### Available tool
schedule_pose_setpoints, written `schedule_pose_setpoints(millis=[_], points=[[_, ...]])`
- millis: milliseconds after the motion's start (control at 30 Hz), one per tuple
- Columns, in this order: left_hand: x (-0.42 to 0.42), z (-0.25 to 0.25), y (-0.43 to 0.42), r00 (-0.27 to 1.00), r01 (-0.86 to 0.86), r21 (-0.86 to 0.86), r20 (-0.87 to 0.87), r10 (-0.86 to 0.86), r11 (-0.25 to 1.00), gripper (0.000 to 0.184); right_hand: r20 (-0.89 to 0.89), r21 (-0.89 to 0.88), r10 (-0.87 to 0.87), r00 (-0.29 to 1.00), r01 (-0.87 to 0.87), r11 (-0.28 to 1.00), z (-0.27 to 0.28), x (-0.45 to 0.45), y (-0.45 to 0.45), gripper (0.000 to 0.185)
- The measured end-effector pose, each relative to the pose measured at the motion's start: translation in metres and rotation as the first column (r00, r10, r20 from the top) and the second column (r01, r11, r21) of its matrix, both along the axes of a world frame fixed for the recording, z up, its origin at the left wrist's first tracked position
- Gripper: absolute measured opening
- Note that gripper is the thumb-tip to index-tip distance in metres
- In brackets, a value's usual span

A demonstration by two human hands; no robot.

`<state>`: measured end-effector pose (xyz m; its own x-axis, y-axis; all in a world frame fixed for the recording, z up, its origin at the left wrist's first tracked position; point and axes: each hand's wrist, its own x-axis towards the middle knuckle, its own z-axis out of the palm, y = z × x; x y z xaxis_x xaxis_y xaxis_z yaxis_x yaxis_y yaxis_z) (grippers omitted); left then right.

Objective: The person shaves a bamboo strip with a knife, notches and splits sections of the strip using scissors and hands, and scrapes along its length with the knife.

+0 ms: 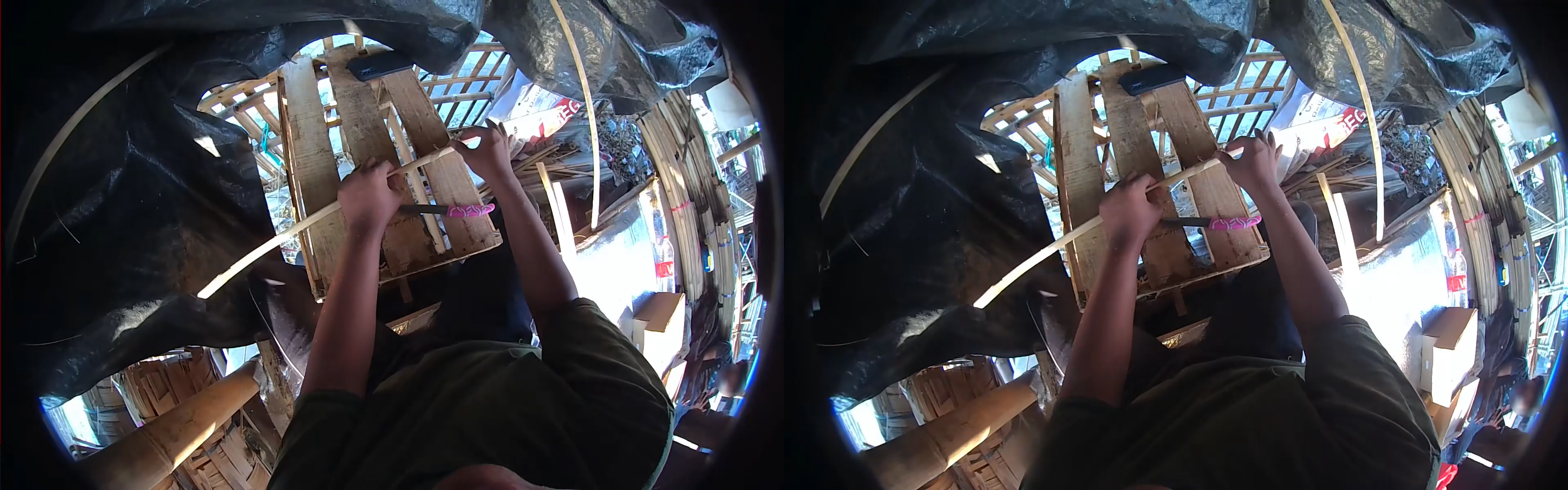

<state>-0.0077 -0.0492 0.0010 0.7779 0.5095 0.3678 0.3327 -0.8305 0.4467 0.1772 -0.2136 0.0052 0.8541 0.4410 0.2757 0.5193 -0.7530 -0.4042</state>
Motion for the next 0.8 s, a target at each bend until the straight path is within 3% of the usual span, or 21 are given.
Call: schedule_pose_setpoints(millis=[67,133,167,300,467,667,700,733,800], points=[[0.000,-0.002,-0.001,1.000,0.000,0.024,0.022,-0.001,1.000,0.009,-0.044,0.017,0.027,0.999,-0.027,1.000,-0.007,0.009,0.000,0.021],[0.001,-0.003,0.001,0.999,-0.002,0.049,0.043,0.000,0.999,0.008,0.105,0.051,0.047,0.993,-0.052,0.997,-0.014,0.014,0.003,0.014],[0.001,-0.004,0.001,0.999,-0.001,0.040,0.034,0.000,0.999,0.009,0.094,0.029,0.038,0.995,-0.041,0.999,-0.010,0.012,0.004,0.011],[0.001,-0.006,0.001,0.999,0.001,0.028,0.039,-0.002,1.000,0.010,0.119,0.029,0.125,0.985,-0.129,0.991,-0.022,0.031,0.004,0.010],[0.003,-0.006,0.003,1.000,0.000,0.016,0.028,0.000,1.000,0.008,-0.205,0.167,0.157,0.966,-0.124,0.978,-0.020,0.041,0.004,0.020],[0.002,-0.006,-0.001,0.997,0.000,0.014,0.081,-0.002,1.000,0.006,-0.173,0.222,0.116,0.978,-0.076,0.972,-0.021,0.036,0.002,0.023],[0.002,-0.005,-0.001,0.995,-0.008,0.029,0.098,0.005,1.000,0.006,-0.171,0.187,0.126,0.977,-0.093,0.978,-0.019,0.037,0.004,0.022],[0.003,-0.003,0.000,0.993,-0.023,0.041,0.119,0.018,0.999,0.006,-0.336,0.178,0.203,0.920,-0.149,0.973,-0.011,0.043,0.003,0.021],[0.002,-0.004,0.000,0.996,-0.002,-0.003,0.092,0.002,1.000,0.006,-0.256,-0.033,0.271,0.928,-0.288,0.957,0.004,0.051,0.004,0.019]])
